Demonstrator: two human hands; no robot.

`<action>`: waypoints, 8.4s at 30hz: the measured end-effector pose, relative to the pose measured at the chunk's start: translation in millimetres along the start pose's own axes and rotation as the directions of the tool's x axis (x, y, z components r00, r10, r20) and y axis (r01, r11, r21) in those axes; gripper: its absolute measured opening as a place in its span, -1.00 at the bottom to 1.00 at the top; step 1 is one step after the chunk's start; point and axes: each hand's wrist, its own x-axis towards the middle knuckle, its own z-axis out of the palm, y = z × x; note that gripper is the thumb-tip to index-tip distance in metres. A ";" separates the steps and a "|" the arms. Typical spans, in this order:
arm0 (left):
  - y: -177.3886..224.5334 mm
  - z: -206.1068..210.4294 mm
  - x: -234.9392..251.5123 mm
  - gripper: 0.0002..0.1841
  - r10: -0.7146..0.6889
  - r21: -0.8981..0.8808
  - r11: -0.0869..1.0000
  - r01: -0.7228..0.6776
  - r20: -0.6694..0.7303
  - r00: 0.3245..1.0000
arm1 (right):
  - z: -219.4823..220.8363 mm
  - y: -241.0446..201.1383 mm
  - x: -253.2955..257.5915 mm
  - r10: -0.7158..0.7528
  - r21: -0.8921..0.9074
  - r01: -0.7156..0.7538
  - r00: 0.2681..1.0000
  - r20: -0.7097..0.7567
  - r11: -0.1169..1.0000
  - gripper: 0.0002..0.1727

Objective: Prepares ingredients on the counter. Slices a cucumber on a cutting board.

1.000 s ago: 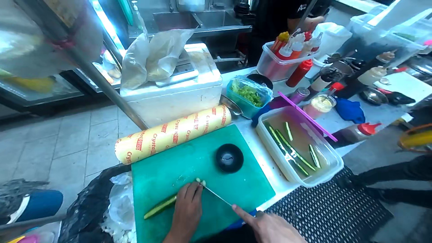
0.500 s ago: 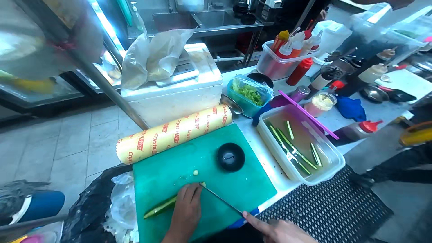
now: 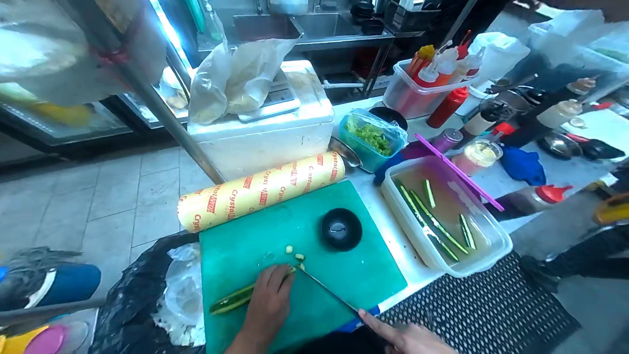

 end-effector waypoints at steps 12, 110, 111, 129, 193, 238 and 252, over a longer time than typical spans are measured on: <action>13.8 3.1 -10.3 -0.77 -0.076 -0.024 0.997 0.075 -0.048 0.996 | -27.9 -11.1 6.1 -0.095 0.029 0.093 0.995 0.041 0.995 -0.28; 10.9 -16.8 -22.5 -0.75 -0.183 0.054 0.981 0.185 -0.034 0.983 | -17.8 -7.7 18.6 -0.096 0.111 0.082 0.988 0.124 0.990 -0.29; 11.0 -16.2 -21.8 -0.76 -0.179 0.057 0.982 0.181 -0.042 0.983 | -18.2 -8.9 18.3 -0.110 0.107 0.097 0.987 0.120 0.989 -0.29; 5.5 -30.7 -23.7 -0.77 -0.175 0.124 0.978 0.167 0.060 0.983 | -6.2 6.7 20.6 -0.112 0.047 0.107 0.987 0.116 0.993 -0.29; 16.4 -25.4 -51.1 -0.83 -0.117 0.005 0.993 0.117 -0.060 0.991 | -35.5 -14.2 23.5 -0.174 0.104 0.156 0.965 0.194 0.982 -0.29; 16.1 -46.8 -54.4 -0.78 -0.247 -0.008 0.968 0.249 0.092 0.965 | -34.7 -1.9 21.7 -0.136 0.089 0.118 0.962 0.238 0.989 -0.29; 16.0 -43.9 -67.0 -0.85 -0.150 -0.051 0.987 0.150 0.019 0.989 | -45.7 -14.2 42.2 -0.211 0.070 0.200 0.946 0.246 0.977 -0.28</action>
